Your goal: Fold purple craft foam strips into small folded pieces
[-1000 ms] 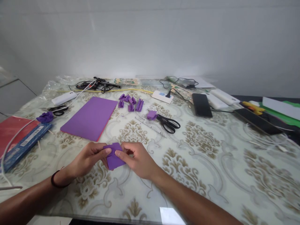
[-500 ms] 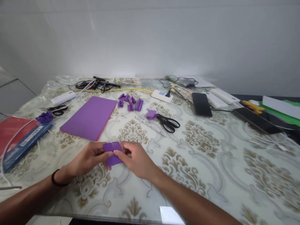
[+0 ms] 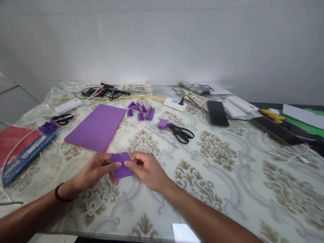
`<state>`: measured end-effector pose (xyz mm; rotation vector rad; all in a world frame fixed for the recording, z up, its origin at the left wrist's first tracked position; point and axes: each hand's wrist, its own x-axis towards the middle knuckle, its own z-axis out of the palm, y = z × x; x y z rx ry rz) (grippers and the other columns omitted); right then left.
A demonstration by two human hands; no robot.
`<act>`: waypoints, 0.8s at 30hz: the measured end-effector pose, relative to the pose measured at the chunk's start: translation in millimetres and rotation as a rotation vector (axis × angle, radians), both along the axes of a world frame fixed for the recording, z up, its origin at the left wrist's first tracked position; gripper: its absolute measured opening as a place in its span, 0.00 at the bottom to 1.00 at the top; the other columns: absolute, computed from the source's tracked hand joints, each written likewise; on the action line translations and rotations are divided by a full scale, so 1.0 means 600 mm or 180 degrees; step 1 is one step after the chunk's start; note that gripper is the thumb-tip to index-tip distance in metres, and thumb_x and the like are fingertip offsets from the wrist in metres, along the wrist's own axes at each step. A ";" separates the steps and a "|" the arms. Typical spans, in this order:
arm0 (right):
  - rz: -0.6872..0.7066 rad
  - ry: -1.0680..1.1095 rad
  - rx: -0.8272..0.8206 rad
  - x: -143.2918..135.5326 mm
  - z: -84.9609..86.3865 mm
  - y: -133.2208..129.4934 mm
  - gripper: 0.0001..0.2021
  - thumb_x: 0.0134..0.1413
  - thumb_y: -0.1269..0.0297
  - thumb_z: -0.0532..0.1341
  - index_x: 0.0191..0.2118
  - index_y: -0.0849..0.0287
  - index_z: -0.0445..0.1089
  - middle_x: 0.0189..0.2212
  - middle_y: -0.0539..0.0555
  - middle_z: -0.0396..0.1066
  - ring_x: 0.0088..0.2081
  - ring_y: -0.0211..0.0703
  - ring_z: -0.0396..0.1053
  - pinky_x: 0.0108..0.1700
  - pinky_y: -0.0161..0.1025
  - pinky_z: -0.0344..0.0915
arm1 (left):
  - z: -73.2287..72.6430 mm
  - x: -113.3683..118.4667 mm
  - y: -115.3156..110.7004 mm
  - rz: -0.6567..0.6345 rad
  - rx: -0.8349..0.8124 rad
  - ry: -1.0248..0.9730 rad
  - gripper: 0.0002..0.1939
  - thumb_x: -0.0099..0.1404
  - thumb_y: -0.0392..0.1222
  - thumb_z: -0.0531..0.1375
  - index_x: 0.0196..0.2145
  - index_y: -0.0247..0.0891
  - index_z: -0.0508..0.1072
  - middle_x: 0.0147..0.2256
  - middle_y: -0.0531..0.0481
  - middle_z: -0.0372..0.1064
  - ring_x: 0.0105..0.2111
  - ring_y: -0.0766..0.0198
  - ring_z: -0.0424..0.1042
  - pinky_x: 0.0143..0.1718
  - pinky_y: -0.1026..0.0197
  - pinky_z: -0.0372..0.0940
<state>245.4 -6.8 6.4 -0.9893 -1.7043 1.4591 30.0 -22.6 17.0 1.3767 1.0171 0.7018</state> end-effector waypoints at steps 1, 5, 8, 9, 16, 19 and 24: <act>0.0003 0.0005 0.0019 0.000 0.001 0.000 0.22 0.61 0.49 0.64 0.23 0.57 0.60 0.22 0.45 0.55 0.26 0.37 0.53 0.30 0.36 0.52 | 0.002 -0.001 0.000 -0.0005 -0.0012 0.0004 0.17 0.69 0.51 0.63 0.31 0.34 0.76 0.22 0.47 0.78 0.22 0.60 0.78 0.26 0.63 0.71; -0.0011 -0.0048 0.0007 0.000 -0.001 0.001 0.22 0.63 0.48 0.62 0.24 0.57 0.60 0.22 0.46 0.54 0.27 0.37 0.53 0.30 0.37 0.51 | 0.001 -0.007 0.001 0.0023 0.0215 0.0232 0.19 0.71 0.51 0.61 0.29 0.34 0.76 0.23 0.48 0.78 0.23 0.62 0.76 0.27 0.64 0.68; 0.0045 -0.0124 0.0001 0.000 -0.006 0.003 0.23 0.66 0.49 0.59 0.24 0.57 0.60 0.22 0.46 0.54 0.26 0.37 0.53 0.30 0.37 0.50 | -0.007 -0.013 0.004 0.0044 0.0579 0.0619 0.22 0.73 0.52 0.58 0.26 0.35 0.74 0.22 0.52 0.72 0.23 0.67 0.69 0.26 0.66 0.60; 0.0055 -0.0144 0.0001 0.000 -0.007 0.004 0.23 0.66 0.49 0.59 0.24 0.57 0.60 0.22 0.45 0.54 0.26 0.37 0.53 0.30 0.37 0.51 | -0.009 -0.014 0.005 0.0045 0.0662 0.0709 0.23 0.74 0.52 0.57 0.25 0.35 0.73 0.21 0.53 0.68 0.22 0.68 0.65 0.24 0.66 0.56; -0.0180 0.0323 -0.0194 -0.003 -0.005 -0.001 0.13 0.63 0.52 0.64 0.46 0.56 0.71 0.28 0.47 0.65 0.31 0.40 0.64 0.36 0.36 0.62 | -0.012 -0.001 0.003 0.0150 0.0602 0.0534 0.16 0.72 0.52 0.60 0.39 0.35 0.75 0.28 0.54 0.65 0.26 0.68 0.61 0.25 0.67 0.57; -0.0219 0.0363 -0.0166 -0.002 -0.005 -0.003 0.14 0.62 0.53 0.65 0.47 0.55 0.73 0.26 0.46 0.63 0.30 0.39 0.62 0.34 0.36 0.61 | -0.008 0.006 -0.003 0.0126 0.0546 0.0359 0.14 0.72 0.49 0.60 0.45 0.36 0.76 0.31 0.52 0.69 0.28 0.67 0.65 0.27 0.66 0.61; -0.0191 0.0489 -0.0177 0.000 -0.004 -0.001 0.11 0.60 0.55 0.66 0.41 0.56 0.75 0.24 0.46 0.61 0.28 0.38 0.60 0.31 0.36 0.58 | -0.019 0.011 -0.015 0.0449 0.0592 0.0083 0.13 0.71 0.48 0.62 0.47 0.38 0.73 0.23 0.58 0.61 0.21 0.70 0.58 0.22 0.68 0.54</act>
